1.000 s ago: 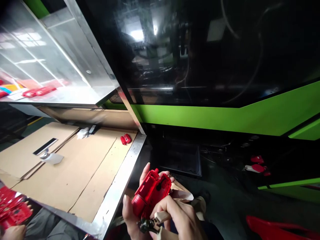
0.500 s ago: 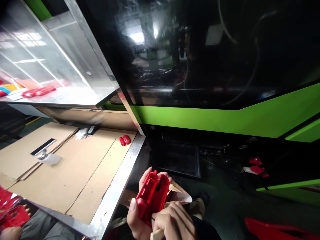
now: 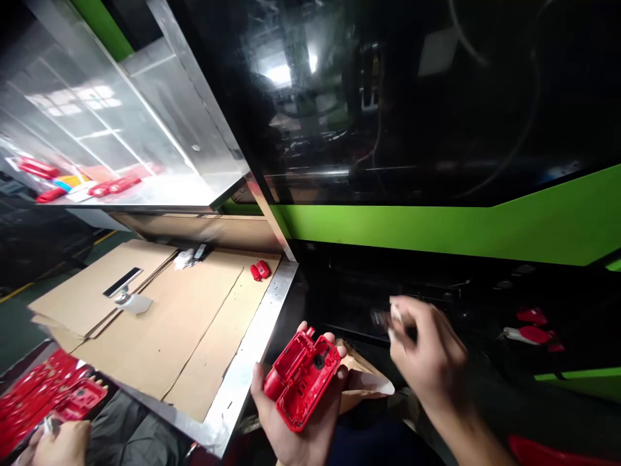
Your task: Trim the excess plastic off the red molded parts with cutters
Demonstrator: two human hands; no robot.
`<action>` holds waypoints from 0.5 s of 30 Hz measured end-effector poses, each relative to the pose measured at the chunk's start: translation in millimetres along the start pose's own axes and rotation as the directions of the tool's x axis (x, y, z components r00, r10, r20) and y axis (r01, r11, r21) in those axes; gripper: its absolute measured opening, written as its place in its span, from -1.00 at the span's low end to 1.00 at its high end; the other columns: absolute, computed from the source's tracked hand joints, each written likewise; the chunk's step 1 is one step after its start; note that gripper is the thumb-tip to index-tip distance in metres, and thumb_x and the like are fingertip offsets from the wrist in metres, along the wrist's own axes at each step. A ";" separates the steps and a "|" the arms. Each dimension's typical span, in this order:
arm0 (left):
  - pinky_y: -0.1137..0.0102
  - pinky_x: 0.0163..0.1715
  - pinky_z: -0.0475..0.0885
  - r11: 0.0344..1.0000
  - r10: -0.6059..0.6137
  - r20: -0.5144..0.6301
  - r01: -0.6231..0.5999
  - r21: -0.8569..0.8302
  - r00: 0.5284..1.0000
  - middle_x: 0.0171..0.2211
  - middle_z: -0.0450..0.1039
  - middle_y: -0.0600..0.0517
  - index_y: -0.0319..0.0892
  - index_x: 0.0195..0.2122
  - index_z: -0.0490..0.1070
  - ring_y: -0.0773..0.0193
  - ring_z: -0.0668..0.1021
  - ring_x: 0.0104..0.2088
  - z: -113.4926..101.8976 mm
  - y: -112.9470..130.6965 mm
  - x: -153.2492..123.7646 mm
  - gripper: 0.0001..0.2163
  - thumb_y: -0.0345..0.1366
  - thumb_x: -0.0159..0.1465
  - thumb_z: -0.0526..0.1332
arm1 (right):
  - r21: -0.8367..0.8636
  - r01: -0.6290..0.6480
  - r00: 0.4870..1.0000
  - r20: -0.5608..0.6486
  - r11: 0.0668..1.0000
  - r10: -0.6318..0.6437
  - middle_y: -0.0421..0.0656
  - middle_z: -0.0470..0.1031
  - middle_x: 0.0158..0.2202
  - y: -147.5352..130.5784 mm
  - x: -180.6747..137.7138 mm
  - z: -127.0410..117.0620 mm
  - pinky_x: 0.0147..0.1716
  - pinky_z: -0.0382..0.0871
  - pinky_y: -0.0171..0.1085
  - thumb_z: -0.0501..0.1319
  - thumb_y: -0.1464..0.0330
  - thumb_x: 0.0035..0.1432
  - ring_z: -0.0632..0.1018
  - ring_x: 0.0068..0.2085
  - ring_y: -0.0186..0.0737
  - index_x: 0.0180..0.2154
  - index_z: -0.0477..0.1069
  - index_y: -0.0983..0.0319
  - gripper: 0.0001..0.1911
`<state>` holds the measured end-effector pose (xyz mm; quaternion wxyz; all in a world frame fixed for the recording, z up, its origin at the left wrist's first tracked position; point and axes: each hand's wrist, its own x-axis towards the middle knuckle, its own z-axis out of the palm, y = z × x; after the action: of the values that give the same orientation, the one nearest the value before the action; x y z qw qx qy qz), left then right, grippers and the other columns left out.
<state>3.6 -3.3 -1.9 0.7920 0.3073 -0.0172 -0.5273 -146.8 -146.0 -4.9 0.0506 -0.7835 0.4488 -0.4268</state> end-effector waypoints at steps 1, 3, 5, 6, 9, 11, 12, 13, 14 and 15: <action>-0.30 0.16 0.30 1.000 0.001 0.009 -0.001 0.016 1.000 0.05 0.55 -0.07 0.07 0.26 0.36 -0.46 0.37 0.22 2.5 -0.7 1.1 -0.36 0.20 0.20 0.07 | -0.066 -0.028 0.999 0.042 0.997 0.030 0.03 0.57 -0.01 10.2 4.7 12.5 -0.23 0.49 -0.16 0.14 0.29 0.29 0.64 -0.16 -0.05 -0.21 0.41 0.20 -0.86; -0.31 0.16 0.29 0.998 -0.011 0.026 0.010 0.057 1.000 0.04 0.56 -0.03 0.13 0.27 0.34 -0.47 0.38 0.21 7.5 0.1 2.4 -0.39 0.15 0.22 0.02 | -0.147 -0.090 0.988 0.114 0.985 0.107 0.05 0.60 -0.05 30.4 7.7 30.8 -0.36 0.44 -0.16 0.12 0.28 0.27 0.65 -0.22 0.02 -0.19 0.43 0.21 -0.82; -0.32 0.14 0.29 0.997 -0.023 0.028 0.021 0.073 0.999 0.03 0.56 -0.03 0.13 0.30 0.30 -0.49 0.37 0.21 11.9 3.8 3.1 -0.38 0.13 0.23 -0.02 | -0.182 -0.149 0.969 0.167 0.972 0.180 -0.01 0.64 -0.23 47.6 0.8 36.3 -0.49 0.36 -0.18 0.12 0.27 0.23 0.65 -0.34 0.03 -0.22 0.43 0.19 -0.82; -0.33 0.13 0.30 0.998 -0.023 0.023 0.022 0.064 0.999 0.02 0.56 -0.04 0.11 0.31 0.29 -0.50 0.38 0.20 13.6 6.5 3.3 -0.36 0.13 0.23 -0.04 | -0.195 -0.173 0.959 0.191 0.965 0.211 -0.05 0.64 -0.31 54.8 -5.6 34.7 -0.52 0.34 -0.19 0.12 0.26 0.21 0.64 -0.37 0.03 -0.22 0.42 0.17 -0.82; -0.33 0.10 0.32 1.000 -0.011 0.018 0.010 0.014 1.000 0.00 0.57 -0.05 0.11 0.31 0.29 -0.49 0.41 0.16 16.1 14.1 3.7 -0.37 0.13 0.24 -0.04 | -0.189 -0.215 0.917 0.299 0.958 0.264 -0.09 0.64 -0.32 72.8 -30.1 22.1 -0.52 0.36 -0.20 0.11 0.20 0.18 0.64 -0.39 0.04 -0.23 0.41 0.12 -0.80; -0.30 0.09 0.34 1.000 -0.010 0.012 0.010 -0.010 1.000 -0.01 0.57 -0.04 0.16 0.32 0.26 -0.46 0.42 0.16 16.7 15.5 3.7 -0.38 0.14 0.23 0.01 | -0.174 -0.238 0.879 0.380 0.955 0.288 -0.12 0.64 -0.37 84.5 -47.6 14.6 -0.54 0.39 -0.18 0.11 0.15 0.16 0.63 -0.44 0.03 -0.27 0.41 0.10 -0.79; -0.28 0.07 0.35 1.000 -0.012 0.008 0.013 -0.020 1.000 -0.01 0.57 -0.04 0.17 0.33 0.23 -0.44 0.43 0.16 17.3 14.4 3.7 -0.37 0.15 0.23 0.04 | -0.168 -0.251 0.857 0.420 0.953 0.299 -0.13 0.63 -0.40 90.5 -56.7 12.2 -0.55 0.41 -0.17 0.11 0.13 0.16 0.63 -0.47 0.03 -0.29 0.41 0.09 -0.79; -0.25 0.05 0.38 0.999 -0.014 0.003 0.014 -0.032 1.000 0.00 0.56 -0.05 0.18 0.34 0.20 -0.42 0.43 0.16 18.1 12.2 3.8 -0.35 0.17 0.22 0.09 | -0.163 -0.263 0.833 0.459 0.951 0.310 -0.14 0.63 -0.43 96.4 -66.3 10.9 -0.57 0.41 -0.16 0.12 0.13 0.15 0.62 -0.50 0.03 -0.32 0.40 0.08 -0.80; -0.20 0.01 0.42 0.998 -0.015 0.001 0.015 -0.053 1.000 0.01 0.55 -0.07 0.17 0.36 0.17 -0.39 0.45 0.15 19.2 9.6 3.9 -0.32 0.18 0.21 0.12 | -0.160 -0.276 0.806 0.500 0.948 0.318 -0.16 0.61 -0.48 102.0 -76.7 10.6 -0.60 0.42 -0.16 0.13 0.13 0.15 0.61 -0.53 0.03 -0.34 0.40 0.06 -0.81; -0.14 -0.03 0.45 0.996 -0.019 0.000 0.019 -0.083 1.000 0.02 0.55 -0.09 0.15 0.36 0.16 -0.36 0.46 0.14 20.3 7.3 3.9 -0.28 0.21 0.19 0.16 | -0.155 -0.285 0.778 0.539 0.946 0.323 -0.19 0.60 -0.51 106.9 -87.8 11.1 -0.63 0.42 -0.17 0.15 0.12 0.15 0.60 -0.55 0.03 -0.37 0.41 0.05 -0.82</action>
<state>4.3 -14.2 17.1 0.7990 0.2746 0.0078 -0.5350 -229.9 -147.1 -116.1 0.2219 -0.7920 0.5484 -0.1509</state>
